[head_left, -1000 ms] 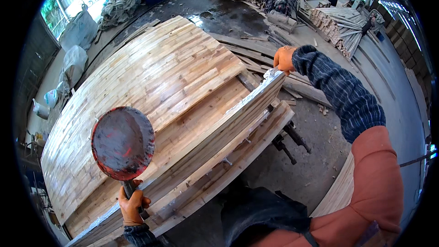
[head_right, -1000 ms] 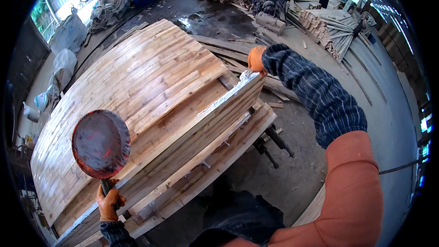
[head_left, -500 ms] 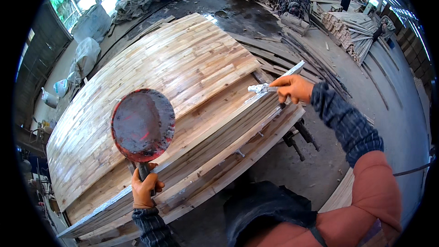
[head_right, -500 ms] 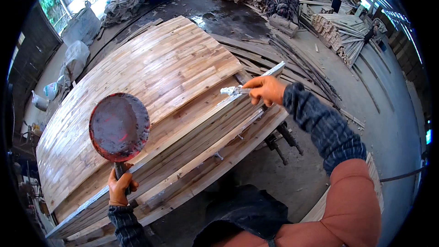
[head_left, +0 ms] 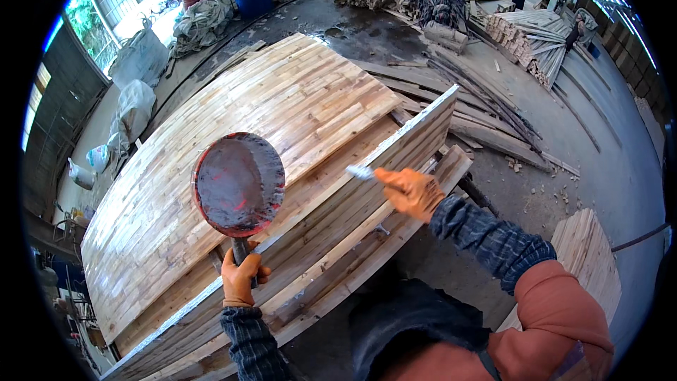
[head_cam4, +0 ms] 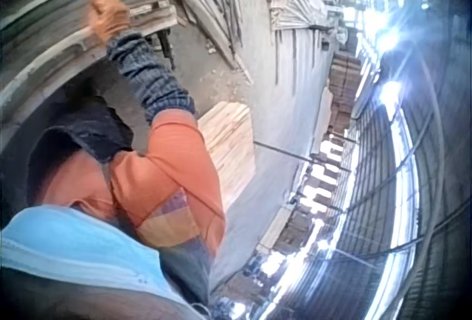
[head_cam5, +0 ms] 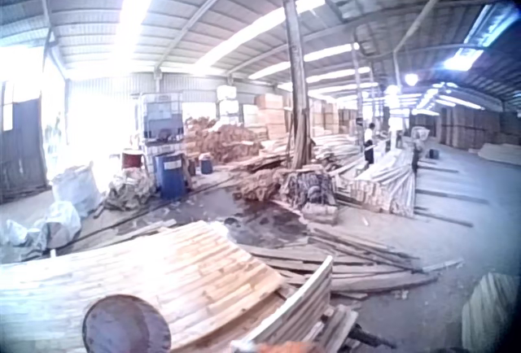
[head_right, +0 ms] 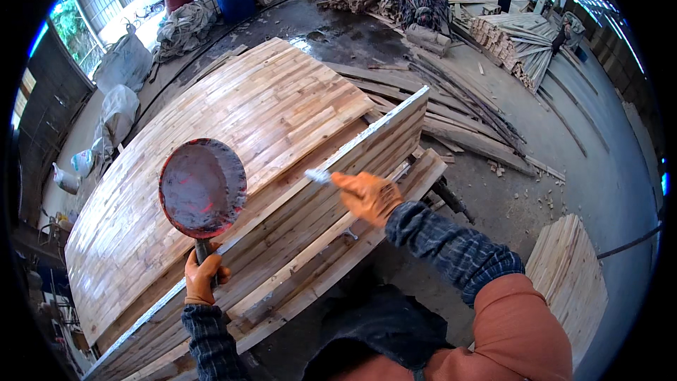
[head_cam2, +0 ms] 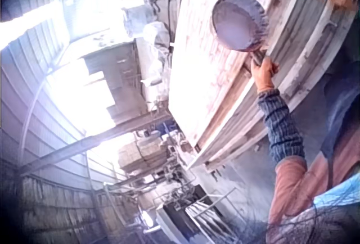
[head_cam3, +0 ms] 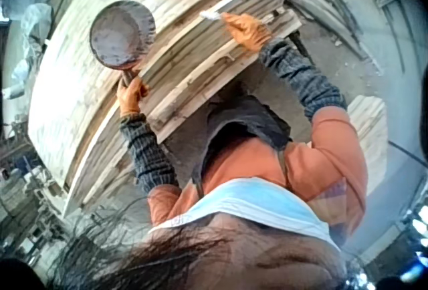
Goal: The person applies adhesive to the edges of wood planks and assembles them into a panel, then places long metal clamps across the panel and tightens them using a wrench.
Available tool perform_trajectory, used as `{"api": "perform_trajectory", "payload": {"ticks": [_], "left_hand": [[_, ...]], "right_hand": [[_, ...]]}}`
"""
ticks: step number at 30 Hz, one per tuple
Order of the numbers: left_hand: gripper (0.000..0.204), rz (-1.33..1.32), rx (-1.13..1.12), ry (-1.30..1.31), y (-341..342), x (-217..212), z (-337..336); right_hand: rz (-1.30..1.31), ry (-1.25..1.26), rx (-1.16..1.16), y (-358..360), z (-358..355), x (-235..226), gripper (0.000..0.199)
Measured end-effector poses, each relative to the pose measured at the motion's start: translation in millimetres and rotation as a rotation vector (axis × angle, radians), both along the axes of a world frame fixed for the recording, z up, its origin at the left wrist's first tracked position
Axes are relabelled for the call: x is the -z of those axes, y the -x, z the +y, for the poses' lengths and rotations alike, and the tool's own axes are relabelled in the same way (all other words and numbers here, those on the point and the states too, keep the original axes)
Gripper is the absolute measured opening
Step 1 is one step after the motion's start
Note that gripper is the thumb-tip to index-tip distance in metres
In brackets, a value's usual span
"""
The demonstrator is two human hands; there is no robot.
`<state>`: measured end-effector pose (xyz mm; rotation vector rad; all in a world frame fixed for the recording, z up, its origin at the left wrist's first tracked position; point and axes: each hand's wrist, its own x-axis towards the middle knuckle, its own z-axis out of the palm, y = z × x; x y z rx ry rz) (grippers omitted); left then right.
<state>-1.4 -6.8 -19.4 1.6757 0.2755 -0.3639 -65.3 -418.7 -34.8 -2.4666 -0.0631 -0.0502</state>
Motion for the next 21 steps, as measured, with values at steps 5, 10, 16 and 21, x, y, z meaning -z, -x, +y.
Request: {"api": "perform_trajectory", "payload": {"ticks": [5, 10, 16, 21], "left_hand": [[0.036, -0.013, 0.009, 0.028, 1.6, -1.7, -8.0], [0.036, -0.005, -0.006, 0.015, 5.7, -2.7, -3.5], [0.033, -0.008, -0.052, 0.002, 11.0, -14.6, -8.9], [0.032, 0.001, -0.044, 0.007, 9.2, -12.3, -12.3]], "right_hand": [[-0.188, 0.331, 0.188, -0.3, -98.2, 1.0, 0.043], [-0.015, 0.268, 0.333, -31.9, -136.7, -67.5, 0.033], [0.412, 0.648, 0.278, -111.4, -119.9, -109.8, 0.031], [0.705, 0.699, 0.089, -163.4, -126.9, -113.1, 0.027]]}}
